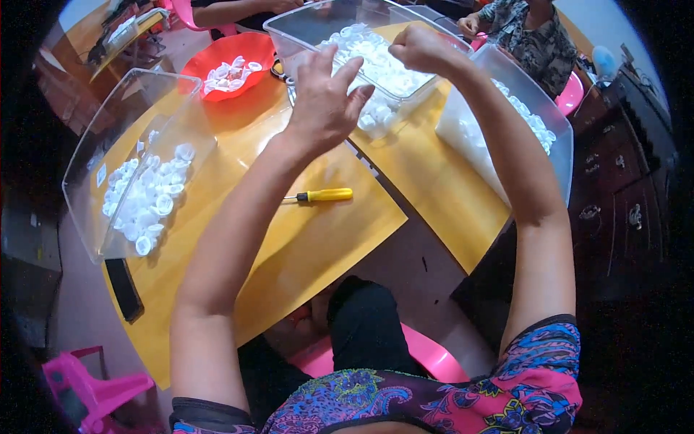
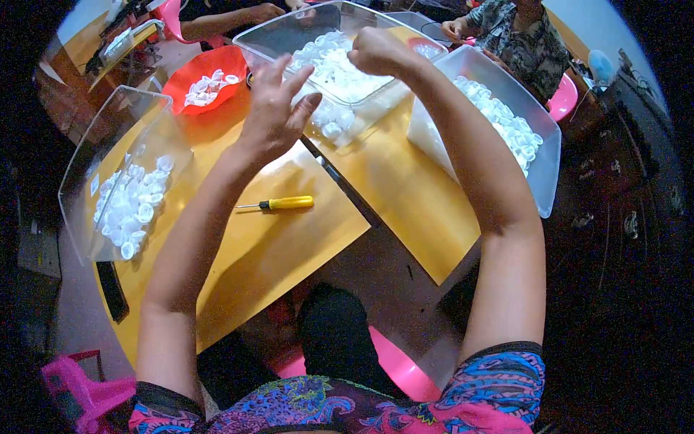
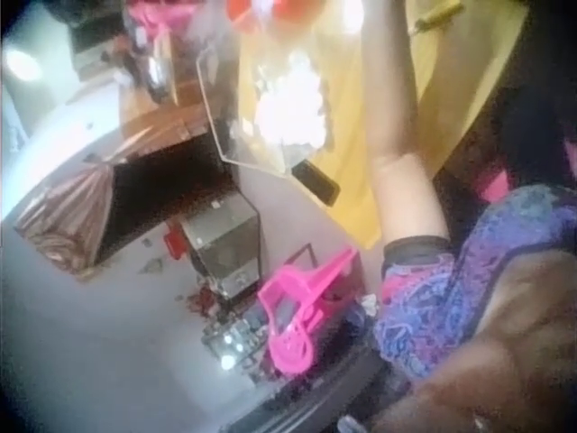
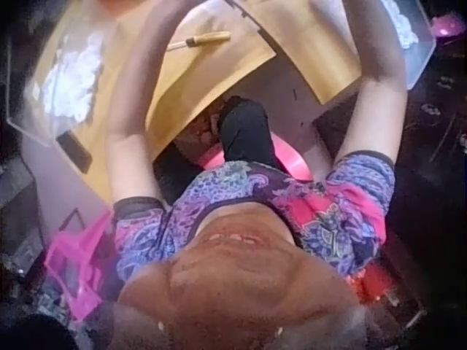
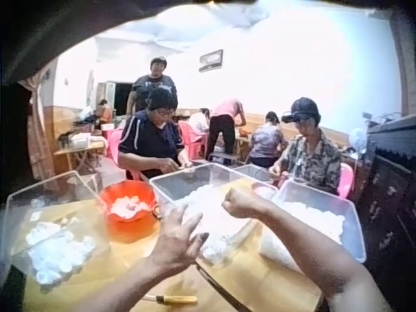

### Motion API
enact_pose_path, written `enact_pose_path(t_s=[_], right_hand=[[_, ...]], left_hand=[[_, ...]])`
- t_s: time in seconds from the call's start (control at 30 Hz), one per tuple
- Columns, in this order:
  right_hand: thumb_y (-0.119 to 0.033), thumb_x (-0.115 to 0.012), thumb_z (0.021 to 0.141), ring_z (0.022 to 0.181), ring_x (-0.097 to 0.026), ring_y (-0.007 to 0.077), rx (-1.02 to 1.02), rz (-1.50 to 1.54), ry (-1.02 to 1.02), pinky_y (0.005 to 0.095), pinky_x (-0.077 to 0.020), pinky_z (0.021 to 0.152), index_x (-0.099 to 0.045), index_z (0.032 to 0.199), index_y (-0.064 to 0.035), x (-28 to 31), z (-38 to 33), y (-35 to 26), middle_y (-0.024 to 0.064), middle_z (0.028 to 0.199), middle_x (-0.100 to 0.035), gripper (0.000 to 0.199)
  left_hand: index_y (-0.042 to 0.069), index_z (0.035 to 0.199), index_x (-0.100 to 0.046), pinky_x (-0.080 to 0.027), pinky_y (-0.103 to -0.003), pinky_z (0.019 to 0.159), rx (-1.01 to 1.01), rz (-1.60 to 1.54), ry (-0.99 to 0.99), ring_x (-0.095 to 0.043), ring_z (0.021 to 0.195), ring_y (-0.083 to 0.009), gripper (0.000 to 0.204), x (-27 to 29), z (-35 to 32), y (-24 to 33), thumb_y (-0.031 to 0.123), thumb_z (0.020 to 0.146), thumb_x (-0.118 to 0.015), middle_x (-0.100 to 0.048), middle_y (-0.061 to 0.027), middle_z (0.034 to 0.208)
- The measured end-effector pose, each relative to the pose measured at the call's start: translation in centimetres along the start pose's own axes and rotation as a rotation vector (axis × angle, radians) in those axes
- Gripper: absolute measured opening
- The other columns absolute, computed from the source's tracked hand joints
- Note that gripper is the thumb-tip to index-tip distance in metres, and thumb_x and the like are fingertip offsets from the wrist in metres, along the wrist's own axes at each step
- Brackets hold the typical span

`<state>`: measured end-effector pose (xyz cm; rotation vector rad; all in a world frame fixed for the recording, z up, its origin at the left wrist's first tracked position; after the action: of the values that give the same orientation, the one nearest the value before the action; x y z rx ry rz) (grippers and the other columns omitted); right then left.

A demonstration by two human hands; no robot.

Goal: The person uses a small tool to scrape the inner surface of a white plastic component before gathering more pieces from a bin to continue the task.

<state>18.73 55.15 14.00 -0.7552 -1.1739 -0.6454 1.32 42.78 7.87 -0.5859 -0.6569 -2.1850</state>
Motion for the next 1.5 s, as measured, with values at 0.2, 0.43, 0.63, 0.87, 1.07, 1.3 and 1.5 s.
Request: enact_pose_path(t_s=[0.2, 0.43, 0.63, 0.87, 1.07, 1.3, 1.5], right_hand=[[-0.046, -0.049, 0.088, 0.085, -0.063, 0.0279, -0.163, -0.228, -0.391, 0.0413, -0.0552, 0.067, -0.063, 0.100, 0.0028, -1.8, 1.6, 1.7, 0.0171, 0.094, -0.065, 0.053], [-0.074, -0.061, 0.065, 0.127, -0.038, 0.0358, -0.447, -0.220, -0.668, 0.0595, -0.0448, 0.089, -0.029, 0.141, -0.0081, -4.7, 4.1, 5.6, 0.0172, 0.142, -0.035, 0.105], [-0.038, -0.061, 0.082, 0.125, -0.041, 0.0373, -0.310, -0.014, -0.875, 0.0596, -0.0476, 0.085, -0.026, 0.141, -0.0131, -6.7, 5.0, -0.1, 0.0156, 0.140, -0.036, 0.073], [-0.027, -0.056, 0.085, 0.112, -0.054, 0.0357, -0.286, 0.429, -0.683, 0.0593, -0.0510, 0.079, -0.043, 0.131, -0.0115, -9.0, 5.7, 0.3, 0.0136, 0.124, -0.054, 0.050], [-0.018, -0.062, 0.078, 0.095, -0.063, 0.0333, 0.281, 0.028, -0.519, 0.0504, -0.0577, 0.066, -0.060, 0.111, -0.0033, -9.6, 6.5, 2.0, 0.0150, 0.105, -0.062, 0.036], [-0.025, -0.073, 0.071, 0.067, -0.066, 0.0219, -0.234, 0.274, -0.432, 0.0356, -0.0565, 0.050, -0.066, 0.093, -0.0012, -5.2, 4.2, -1.2, 0.0109, 0.080, -0.066, 0.033], [-0.048, -0.073, 0.070, 0.058, -0.058, 0.0121, -0.169, 0.481, -0.228, 0.0247, -0.0454, 0.043, -0.067, 0.097, -0.0057, 0.6, 3.0, -3.1, 0.0044, 0.077, -0.063, 0.050]], left_hand=[[0.009, 0.115, -0.057, -0.026, -0.053, 0.105, -0.083, 0.026, -0.261, -0.032, 0.126, -0.0434, 0.046, -0.4, 1.1, -1.5, 0.038, 0.081, -0.066, -0.048, -0.0212, 0.123], [0.005, 0.108, -0.057, -0.019, -0.052, 0.110, -0.205, -0.126, -0.049, -0.045, 0.114, -0.0418, 0.047, -1.0, 0.8, -1.3, 0.026, 0.070, -0.074, -0.052, -0.0256, 0.108], [0.005, 0.111, -0.055, -0.017, -0.052, 0.111, -0.140, -0.180, -0.117, -0.041, 0.120, -0.0428, 0.053, -0.8, 0.5, -1.9, 0.024, 0.067, -0.077, -0.048, -0.0271, 0.118], [0.000, 0.107, -0.054, -0.010, -0.051, 0.113, -0.139, -0.195, -0.068, -0.038, 0.122, -0.0396, 0.050, -1.0, 0.2, -2.0, 0.023, 0.068, -0.076, -0.049, -0.0258, 0.114], [0.009, 0.125, -0.046, -0.017, -0.052, 0.111, -0.065, -0.207, -0.170, -0.018, 0.132, -0.0504, 0.066, -0.9, -0.1, -1.2, 0.019, 0.068, -0.077, -0.033, -0.0274, 0.136], [0.006, 0.133, -0.043, -0.032, -0.042, 0.106, 0.160, -0.479, -0.005, -0.029, 0.134, -0.0326, 0.069, -0.4, -0.5, -1.9, 0.025, 0.075, -0.075, -0.038, -0.0224, 0.138], [-0.005, 0.136, -0.030, -0.038, -0.033, 0.091, 0.718, -1.160, 0.269, -0.046, 0.116, -0.0219, 0.071, 1.2, 0.4, -2.1, 0.037, 0.088, -0.060, -0.044, -0.0165, 0.132]])
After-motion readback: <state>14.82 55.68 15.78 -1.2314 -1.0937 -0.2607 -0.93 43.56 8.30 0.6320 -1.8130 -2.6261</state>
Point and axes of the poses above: each hand's wrist, its own z-axis towards the middle knuckle, its own x-axis out of the back of the hand, y = z × x, the point moved 2 cm from there along z, towards the middle knuckle
